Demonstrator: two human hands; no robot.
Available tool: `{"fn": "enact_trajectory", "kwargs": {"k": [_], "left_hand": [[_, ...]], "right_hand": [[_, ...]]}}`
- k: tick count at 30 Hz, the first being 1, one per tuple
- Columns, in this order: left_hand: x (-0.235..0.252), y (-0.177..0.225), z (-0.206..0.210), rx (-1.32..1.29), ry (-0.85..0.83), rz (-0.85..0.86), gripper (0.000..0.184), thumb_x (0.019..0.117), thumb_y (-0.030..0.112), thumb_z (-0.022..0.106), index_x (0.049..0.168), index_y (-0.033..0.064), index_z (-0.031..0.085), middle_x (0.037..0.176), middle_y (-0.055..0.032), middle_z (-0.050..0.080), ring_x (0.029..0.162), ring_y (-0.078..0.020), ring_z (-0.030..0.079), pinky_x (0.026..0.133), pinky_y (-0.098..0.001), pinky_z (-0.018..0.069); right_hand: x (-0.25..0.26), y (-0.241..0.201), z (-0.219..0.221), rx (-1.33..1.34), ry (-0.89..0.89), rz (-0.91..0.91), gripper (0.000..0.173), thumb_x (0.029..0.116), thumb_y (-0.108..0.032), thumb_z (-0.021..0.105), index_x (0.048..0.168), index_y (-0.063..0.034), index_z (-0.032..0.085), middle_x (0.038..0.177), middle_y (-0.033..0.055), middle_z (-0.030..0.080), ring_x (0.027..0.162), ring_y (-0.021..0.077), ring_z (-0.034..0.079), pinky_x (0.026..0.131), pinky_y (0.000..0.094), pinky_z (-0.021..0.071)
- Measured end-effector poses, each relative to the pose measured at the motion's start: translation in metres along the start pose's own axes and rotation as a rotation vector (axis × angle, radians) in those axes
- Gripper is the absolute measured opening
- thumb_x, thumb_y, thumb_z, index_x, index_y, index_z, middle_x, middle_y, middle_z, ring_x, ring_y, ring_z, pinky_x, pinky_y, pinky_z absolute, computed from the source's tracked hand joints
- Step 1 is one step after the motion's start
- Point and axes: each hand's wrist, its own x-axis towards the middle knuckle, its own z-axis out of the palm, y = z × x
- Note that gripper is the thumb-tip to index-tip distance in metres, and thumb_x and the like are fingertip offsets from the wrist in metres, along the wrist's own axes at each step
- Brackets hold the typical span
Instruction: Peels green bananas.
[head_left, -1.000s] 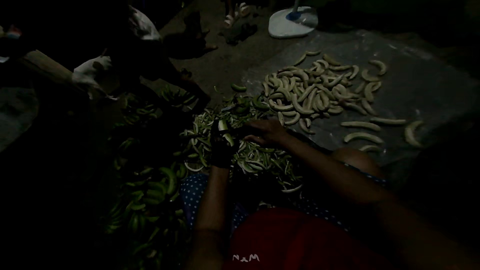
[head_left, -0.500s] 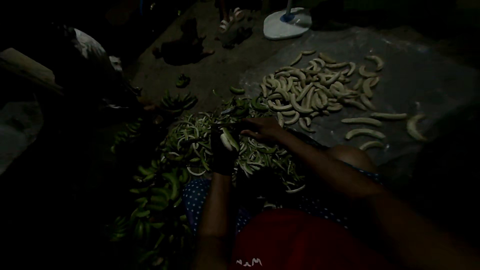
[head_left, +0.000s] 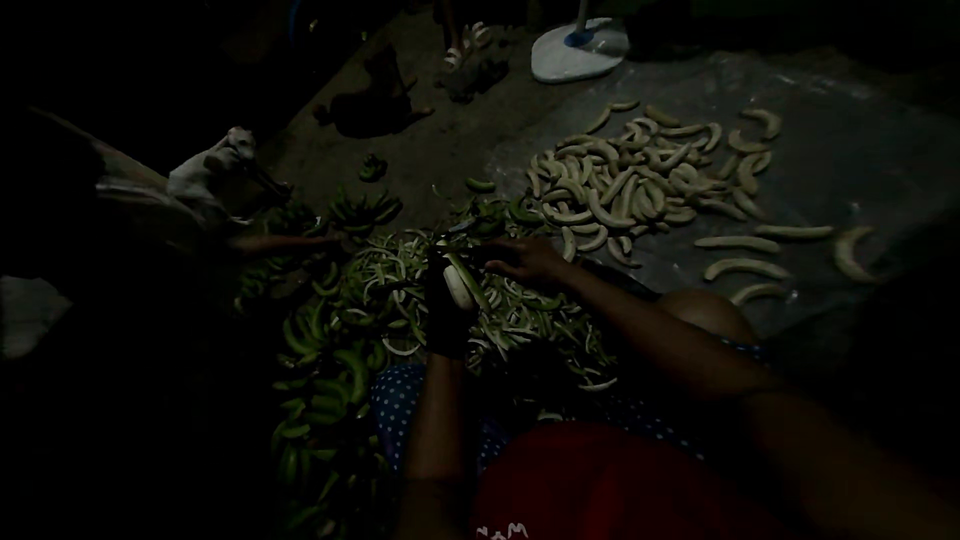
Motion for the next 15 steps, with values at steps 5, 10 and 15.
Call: {"fn": "enact_trajectory", "kwargs": {"k": [5,10,15], "left_hand": [[-0.011,0.014,0.009,0.372,0.073,0.125,0.028,0.1085,0.012,0.041,0.124,-0.0047,0.057,0.096,-0.0137,0.064,0.081,-0.0137,0.063,0.075,-0.0287,0.0557],[-0.017,0.017,0.012,-0.008,0.001,0.025,0.039,0.1117,0.029,0.029,0.131,0.0036,0.052,0.091,-0.0071,0.062,0.073,-0.0119,0.062,0.067,-0.0303,0.0565],[-0.028,0.033,0.011,0.301,-0.064,0.023,0.040,0.1115,0.022,0.032,0.145,0.0026,0.043,0.101,-0.0117,0.065,0.079,-0.0130,0.066,0.072,-0.0312,0.0584]], "right_hand": [[0.001,0.001,0.001,0.040,0.014,-0.004,0.051,0.1047,-0.049,0.053,0.141,-0.0149,0.062,0.110,0.0176,0.074,0.102,0.0367,0.071,0.090,0.0634,0.0518],[0.005,0.000,-0.002,0.115,-0.024,0.064,0.047,0.1061,-0.045,0.053,0.142,-0.0148,0.061,0.113,0.0176,0.073,0.105,0.0361,0.070,0.093,0.0636,0.0503],[0.005,0.007,-0.003,0.169,-0.012,0.056,0.046,0.1060,-0.043,0.054,0.141,-0.0146,0.062,0.110,0.0169,0.073,0.100,0.0341,0.071,0.091,0.0611,0.0520]]}}
